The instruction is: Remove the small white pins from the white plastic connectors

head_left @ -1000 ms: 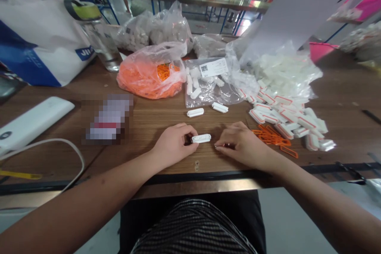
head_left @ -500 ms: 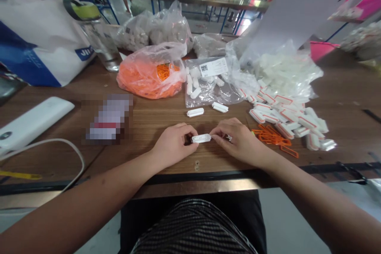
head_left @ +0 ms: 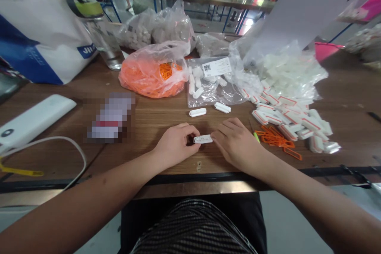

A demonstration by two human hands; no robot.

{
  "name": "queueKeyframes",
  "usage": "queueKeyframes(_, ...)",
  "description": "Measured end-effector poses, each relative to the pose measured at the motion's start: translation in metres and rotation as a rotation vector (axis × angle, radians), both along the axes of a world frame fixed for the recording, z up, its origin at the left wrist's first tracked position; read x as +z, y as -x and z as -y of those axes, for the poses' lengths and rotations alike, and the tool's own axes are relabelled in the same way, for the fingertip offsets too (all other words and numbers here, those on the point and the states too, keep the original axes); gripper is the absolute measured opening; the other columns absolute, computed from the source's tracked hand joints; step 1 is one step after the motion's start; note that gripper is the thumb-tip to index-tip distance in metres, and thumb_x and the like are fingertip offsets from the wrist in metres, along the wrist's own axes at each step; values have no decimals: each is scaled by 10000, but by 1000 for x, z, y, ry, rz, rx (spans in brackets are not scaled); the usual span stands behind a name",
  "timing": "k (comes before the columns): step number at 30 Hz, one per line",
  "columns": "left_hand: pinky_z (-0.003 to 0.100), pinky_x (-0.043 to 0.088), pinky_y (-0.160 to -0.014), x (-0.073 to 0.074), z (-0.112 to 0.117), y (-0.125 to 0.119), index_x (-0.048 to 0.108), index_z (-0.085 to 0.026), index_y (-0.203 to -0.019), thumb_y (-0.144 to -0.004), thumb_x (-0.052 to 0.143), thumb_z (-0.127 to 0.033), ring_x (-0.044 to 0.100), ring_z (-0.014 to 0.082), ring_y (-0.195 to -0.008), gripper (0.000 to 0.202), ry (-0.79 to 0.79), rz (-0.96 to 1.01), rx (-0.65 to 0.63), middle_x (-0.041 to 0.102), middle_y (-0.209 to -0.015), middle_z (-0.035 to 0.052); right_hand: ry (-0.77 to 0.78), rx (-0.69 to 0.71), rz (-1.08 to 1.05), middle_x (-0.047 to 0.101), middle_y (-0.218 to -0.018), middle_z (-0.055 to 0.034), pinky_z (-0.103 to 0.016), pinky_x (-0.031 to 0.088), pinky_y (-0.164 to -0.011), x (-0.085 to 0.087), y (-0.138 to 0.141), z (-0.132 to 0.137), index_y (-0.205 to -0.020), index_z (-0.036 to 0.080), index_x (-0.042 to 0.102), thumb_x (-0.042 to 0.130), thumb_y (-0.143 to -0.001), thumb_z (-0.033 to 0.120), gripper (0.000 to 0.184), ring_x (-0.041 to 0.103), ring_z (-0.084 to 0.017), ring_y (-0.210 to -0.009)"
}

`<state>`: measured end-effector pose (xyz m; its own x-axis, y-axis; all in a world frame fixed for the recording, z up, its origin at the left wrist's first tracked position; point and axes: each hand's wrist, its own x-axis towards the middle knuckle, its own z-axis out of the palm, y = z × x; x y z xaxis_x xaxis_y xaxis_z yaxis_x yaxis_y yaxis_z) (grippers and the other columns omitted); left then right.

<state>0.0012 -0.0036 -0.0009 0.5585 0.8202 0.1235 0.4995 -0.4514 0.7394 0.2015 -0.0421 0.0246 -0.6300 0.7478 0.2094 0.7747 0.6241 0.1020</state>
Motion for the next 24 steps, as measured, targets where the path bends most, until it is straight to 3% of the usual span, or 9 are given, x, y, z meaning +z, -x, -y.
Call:
queueKeyframes(7, 249, 407, -607, -1, 0, 1, 672, -195, -825, -732, 675, -164, 484, 97, -576, 99, 7, 5, 2, 567, -728, -30, -71, 14, 38, 618, -722, -80, -367, 326, -758, -1, 2, 4, -740, 134, 646, 515, -843, 71, 178, 495, -217, -704)
queueKeyframes(18, 251, 421, -623, 0, -1, 2, 671, -199, -813, -731, 673, -144, 483, 98, -574, 98, -12, 4, -5, 570, -710, -32, 73, -35, -341, 726, -794, -55, -335, 406, -769, -8, -10, 6, -1000, 140, 696, 532, -917, 166, 186, 614, -178, -725)
queueKeyframes(24, 249, 406, -611, -1, 0, 2, 666, -188, -797, -741, 670, -155, 474, 95, -566, 65, -31, 21, -1, 555, -695, -33, -75, 18, -203, 701, -705, -45, -360, 387, -781, -13, -4, 9, -903, 130, 715, 512, -921, 153, 205, 586, -179, -676)
